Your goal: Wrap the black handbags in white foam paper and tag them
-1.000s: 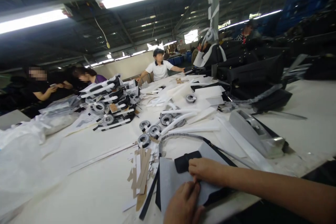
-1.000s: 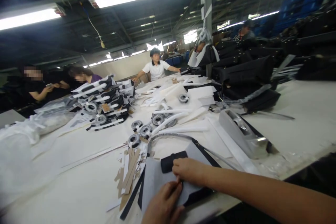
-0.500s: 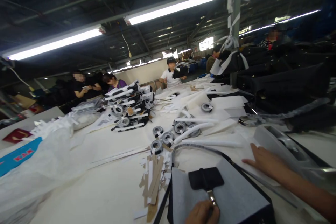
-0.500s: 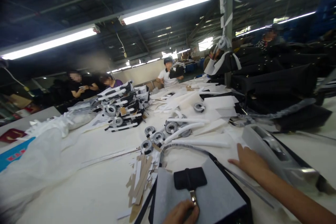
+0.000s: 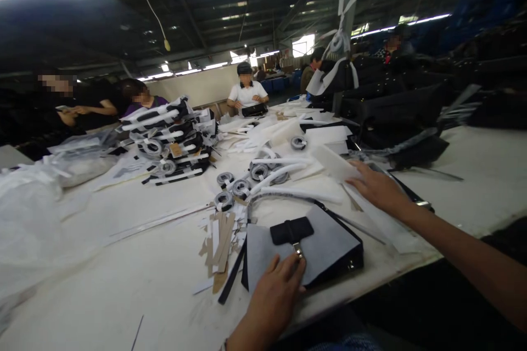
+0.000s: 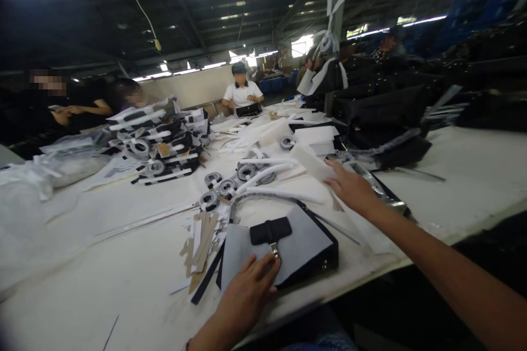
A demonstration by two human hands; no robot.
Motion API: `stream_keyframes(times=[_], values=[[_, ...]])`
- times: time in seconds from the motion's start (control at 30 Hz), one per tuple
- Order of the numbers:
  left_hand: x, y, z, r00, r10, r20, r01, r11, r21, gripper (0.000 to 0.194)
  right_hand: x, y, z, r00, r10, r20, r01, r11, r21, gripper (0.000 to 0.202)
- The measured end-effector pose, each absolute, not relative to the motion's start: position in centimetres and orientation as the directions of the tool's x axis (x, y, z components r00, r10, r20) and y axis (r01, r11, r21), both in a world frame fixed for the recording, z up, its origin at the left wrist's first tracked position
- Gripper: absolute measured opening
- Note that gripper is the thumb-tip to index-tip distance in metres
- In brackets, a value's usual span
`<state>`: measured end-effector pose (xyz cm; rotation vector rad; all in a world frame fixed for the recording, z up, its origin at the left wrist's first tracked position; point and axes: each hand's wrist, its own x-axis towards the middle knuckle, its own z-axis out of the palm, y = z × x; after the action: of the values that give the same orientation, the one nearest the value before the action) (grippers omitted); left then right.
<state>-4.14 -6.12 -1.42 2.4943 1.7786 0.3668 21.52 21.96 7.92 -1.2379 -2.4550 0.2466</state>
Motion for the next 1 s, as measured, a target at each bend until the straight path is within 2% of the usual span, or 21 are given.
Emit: stream_keyframes(times=[0.07, 0.1, 0.2, 0.27, 0.37, 0.43, 0.5, 0.53, 0.6, 0.67, 0.8, 0.9, 1.0], values=[[-4.1, -6.2, -1.4, 0.308, 0.937, 0.166, 0.924, -0.336, 0.181, 0.054, 19.9, 19.2, 10.2, -0.655, 0.723, 0.22, 0.64, 0.686, -0.347, 0.055], [-4.0, -6.2, -1.3, 0.304, 0.938, 0.165, 0.925, -0.332, 0.184, 0.053, 18.9, 17.8, 11.0, -0.732, 0.66, 0.167, 0.571, 0.729, -0.378, 0.051], [-3.8, -6.4, -1.0, 0.261, 0.956, 0.135, 0.934, -0.286, 0.216, 0.052, 15.5, 14.7, 11.2, -0.949, 0.312, -0.033, 0.276, 0.779, -0.563, 0.037], [-3.7, -6.5, -0.9, 0.225, 0.968, 0.108, 0.939, -0.245, 0.241, 0.047, 13.5, 13.4, 9.4, -0.984, 0.146, -0.102, 0.178, 0.785, -0.593, 0.036], [-3.5, -6.6, -0.9, 0.206, 0.972, 0.11, 0.938, -0.228, 0.262, 0.04, 11.9, 12.6, 5.6, -0.976, 0.206, -0.076, 0.219, 0.873, -0.436, 0.052], [-3.5, -6.7, -1.1, 0.202, 0.972, 0.122, 0.934, -0.228, 0.275, 0.042, 12.0, 12.2, 3.8, -0.968, 0.249, 0.015, 0.225, 0.898, -0.378, 0.048], [-3.5, -6.8, -1.4, 0.193, 0.973, 0.128, 0.933, -0.222, 0.284, 0.042, 12.7, 11.8, 3.2, -0.977, 0.208, 0.048, 0.172, 0.899, -0.402, 0.04], [-3.5, -6.8, -1.6, 0.189, 0.974, 0.127, 0.932, -0.219, 0.289, 0.041, 13.2, 11.5, 3.3, -0.983, 0.179, 0.034, 0.148, 0.897, -0.417, 0.042], [-3.6, -7.0, -2.0, 0.19, 0.974, 0.125, 0.93, -0.219, 0.295, 0.037, 14.0, 11.1, 3.9, -0.993, 0.121, -0.016, 0.116, 0.9, -0.421, 0.057], [-3.6, -7.1, -2.4, 0.192, 0.969, 0.153, 0.929, -0.23, 0.29, 0.036, 14.4, 10.9, 4.6, -0.996, 0.08, -0.034, 0.087, 0.924, -0.373, 0.068], [-3.7, -7.2, -2.4, 0.227, 0.938, 0.26, 0.925, -0.292, 0.244, 0.041, 14.1, 11.0, 4.7, -0.999, 0.03, 0.013, 0.025, 0.958, -0.286, 0.055], [-3.8, -7.0, -2.0, 0.239, 0.937, 0.254, 0.918, -0.303, 0.255, 0.043, 14.0, 11.1, 3.7, -1.0, 0.002, 0.02, -0.004, 0.96, -0.282, 0.052], [-3.7, -7.3, -1.8, 0.209, 0.946, 0.249, 0.92, -0.276, 0.276, 0.036, 14.5, 10.7, 2.6, -1.0, 0.019, 0.001, 0.018, 0.958, -0.285, 0.052]])
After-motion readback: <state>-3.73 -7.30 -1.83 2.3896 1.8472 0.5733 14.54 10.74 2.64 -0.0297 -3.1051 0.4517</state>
